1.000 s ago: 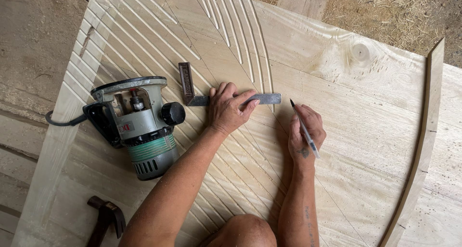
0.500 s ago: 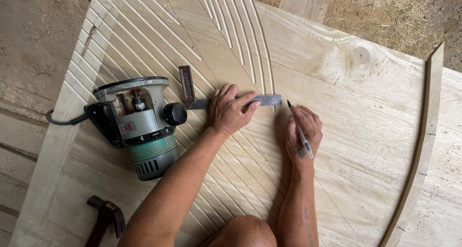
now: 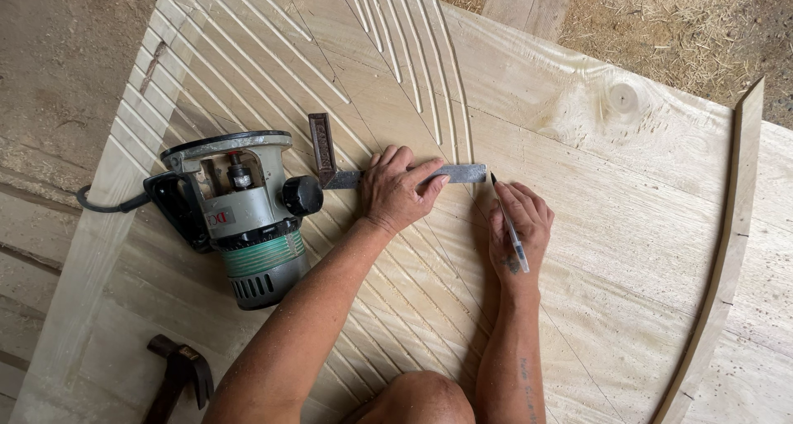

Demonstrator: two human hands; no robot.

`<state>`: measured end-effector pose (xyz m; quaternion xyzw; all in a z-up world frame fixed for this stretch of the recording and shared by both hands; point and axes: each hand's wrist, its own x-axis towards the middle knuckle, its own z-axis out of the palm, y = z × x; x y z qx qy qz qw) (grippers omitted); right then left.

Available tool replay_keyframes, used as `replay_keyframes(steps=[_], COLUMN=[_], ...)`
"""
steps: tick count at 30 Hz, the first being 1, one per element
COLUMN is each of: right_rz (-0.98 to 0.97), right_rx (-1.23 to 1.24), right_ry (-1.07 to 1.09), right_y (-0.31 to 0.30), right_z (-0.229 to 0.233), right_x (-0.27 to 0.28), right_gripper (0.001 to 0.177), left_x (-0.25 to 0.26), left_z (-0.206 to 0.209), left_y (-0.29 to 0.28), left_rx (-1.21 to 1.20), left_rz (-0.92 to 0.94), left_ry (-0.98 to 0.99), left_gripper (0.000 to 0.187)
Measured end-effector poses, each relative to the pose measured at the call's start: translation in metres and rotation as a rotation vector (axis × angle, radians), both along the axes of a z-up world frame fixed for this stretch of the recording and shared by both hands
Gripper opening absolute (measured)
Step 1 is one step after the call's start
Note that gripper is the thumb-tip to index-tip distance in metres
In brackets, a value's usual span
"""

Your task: The person carves decorative grooves into a wooden panel using a router, hammers a thin wooden strip into a curved groove, and marks measurements on the panel with a square and a pen.

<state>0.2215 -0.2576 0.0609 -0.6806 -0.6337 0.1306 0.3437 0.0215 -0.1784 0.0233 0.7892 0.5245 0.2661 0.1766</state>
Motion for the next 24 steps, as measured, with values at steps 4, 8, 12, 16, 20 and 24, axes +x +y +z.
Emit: replay_keyframes(steps=[4, 8, 12, 16, 20, 24], right_rz=[0.027, 0.044, 0.065, 0.067, -0.356, -0.515], right_rx=[0.001, -0.003, -0.013, -0.049, 0.094, 0.435], right_ry=[-0.02, -0.06, -0.074, -0.102, 0.408, 0.467], right_y=[-0.001, 0.002, 0.001, -0.006, -0.006, -0.015], right_z=[0.002, 0.005, 0.006, -0.011, -0.043, -0.048], right_x=[0.0, -0.001, -0.001, 0.013, 0.032, 0.045], right_gripper=[0.029, 0.028, 0.027, 0.023, 0.021, 0.028], left_x=[0.0, 0.001, 0.0, 0.0, 0.002, -0.003], left_z=[0.0, 0.001, 0.0, 0.0, -0.002, -0.003], left_y=[0.0, 0.0, 0.0, 0.0, 0.002, -0.01], left_rx=[-0.004, 0.006, 0.023, 0.001, -0.017, -0.031], left_rz=[-0.002, 0.003, 0.005, 0.004, -0.023, -0.193], left_ry=[-0.006, -0.019, -0.039, -0.037, -0.04, -0.077], left_gripper=[0.031, 0.03, 0.03, 0.031, 0.029, 0.029])
